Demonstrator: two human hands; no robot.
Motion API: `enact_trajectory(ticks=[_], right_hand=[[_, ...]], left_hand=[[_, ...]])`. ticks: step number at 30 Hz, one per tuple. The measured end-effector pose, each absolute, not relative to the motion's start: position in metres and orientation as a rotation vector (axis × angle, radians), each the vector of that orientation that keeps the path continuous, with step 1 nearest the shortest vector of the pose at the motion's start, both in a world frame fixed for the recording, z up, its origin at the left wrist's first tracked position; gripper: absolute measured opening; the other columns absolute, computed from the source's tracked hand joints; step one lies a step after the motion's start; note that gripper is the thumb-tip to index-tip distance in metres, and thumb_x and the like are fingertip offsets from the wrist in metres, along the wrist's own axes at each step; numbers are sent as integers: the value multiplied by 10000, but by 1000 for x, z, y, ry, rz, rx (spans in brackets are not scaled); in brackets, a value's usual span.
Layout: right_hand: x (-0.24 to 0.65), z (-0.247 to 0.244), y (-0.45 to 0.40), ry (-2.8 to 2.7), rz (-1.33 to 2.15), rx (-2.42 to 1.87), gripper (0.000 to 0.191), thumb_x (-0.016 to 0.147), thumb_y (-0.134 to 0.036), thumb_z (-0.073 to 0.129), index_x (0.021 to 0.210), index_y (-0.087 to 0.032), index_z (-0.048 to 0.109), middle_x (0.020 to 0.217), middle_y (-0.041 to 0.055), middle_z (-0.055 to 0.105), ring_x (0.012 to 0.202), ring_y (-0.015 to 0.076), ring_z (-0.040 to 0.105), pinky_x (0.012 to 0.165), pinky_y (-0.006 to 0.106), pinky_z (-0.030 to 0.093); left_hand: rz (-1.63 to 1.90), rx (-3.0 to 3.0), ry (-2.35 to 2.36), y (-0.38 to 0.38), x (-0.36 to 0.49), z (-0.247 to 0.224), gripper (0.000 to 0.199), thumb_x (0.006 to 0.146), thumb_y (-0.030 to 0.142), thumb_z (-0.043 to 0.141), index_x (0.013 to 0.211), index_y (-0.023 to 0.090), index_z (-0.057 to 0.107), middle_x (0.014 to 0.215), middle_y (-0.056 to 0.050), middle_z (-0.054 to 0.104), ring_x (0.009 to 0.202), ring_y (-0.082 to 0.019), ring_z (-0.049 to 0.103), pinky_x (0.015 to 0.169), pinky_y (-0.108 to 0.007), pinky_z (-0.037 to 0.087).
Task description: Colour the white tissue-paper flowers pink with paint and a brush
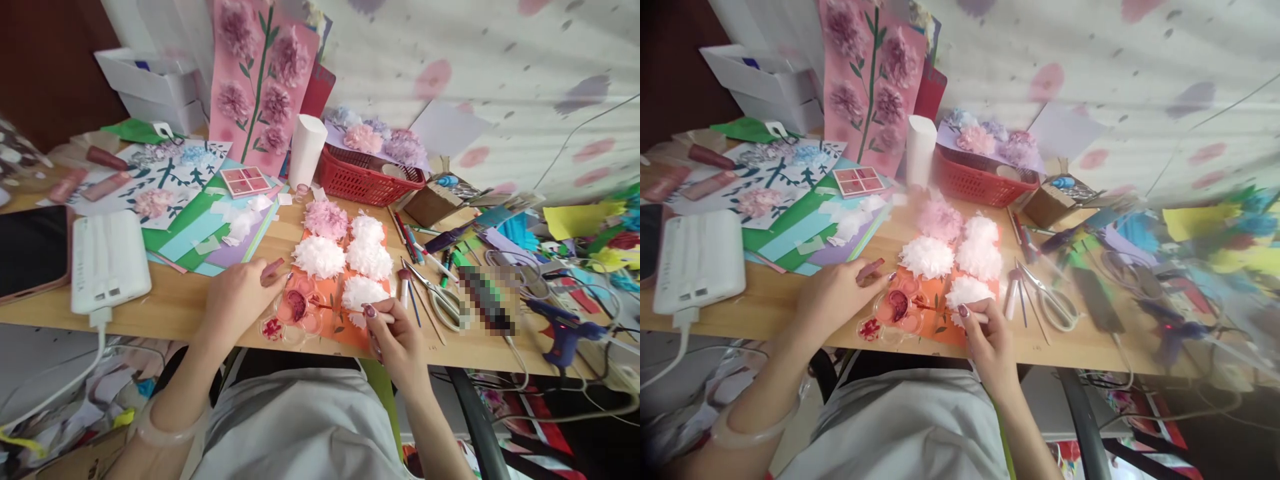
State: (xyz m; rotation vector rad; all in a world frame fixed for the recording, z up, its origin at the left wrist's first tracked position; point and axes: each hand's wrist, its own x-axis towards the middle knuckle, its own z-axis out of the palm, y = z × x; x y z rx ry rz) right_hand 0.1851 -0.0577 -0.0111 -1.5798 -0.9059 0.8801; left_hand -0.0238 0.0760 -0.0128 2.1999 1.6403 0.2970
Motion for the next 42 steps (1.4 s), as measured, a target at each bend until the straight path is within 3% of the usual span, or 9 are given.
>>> enact_trajectory(ticks=[7,22,29,36,42], right_hand=[[181,-19,-60,-917,924,-1634,382,854,-583,670,788,-246,503,502,-99,361,398,82,305,374,210,231],[178,-13,-56,-1227,743,-1898,404,919,-529,554,677,-224,446,530,-98,223,500,86,150,458,244,129],[182,-3,-45,-1433,573,-2058,405,917,-477,510,623,-208,436,503,-80,276,515,91,210,477,244,183],[184,4,-33,-1630,327,-2166,492,937,-429,471,553,-211,255,509,-71,158,512,98,180,483,262,173],[186,15,-29,-1832,298,-2243,440,983,-399,402,598,-218,288,499,-47,295,491,111,242,529,277,201]], left_hand=[[255,2282,1683,75,-22,-15,368,898,527,482,953,230,690,831,-73,768,809,-295,716,605,-332,370],[201,2294,1693,74,-20,-11,345,896,527,486,885,223,648,808,-90,756,795,-316,718,588,-337,337],[222,2289,1686,76,-21,-15,340,890,532,498,881,223,641,808,-94,754,799,-323,720,584,-336,327],[232,2306,1686,76,-22,-18,345,897,531,478,854,225,631,805,-94,755,792,-327,719,582,-337,318],[234,2313,1692,76,-21,-17,335,894,535,492,844,228,614,786,-93,751,794,-325,717,576,-332,304]])
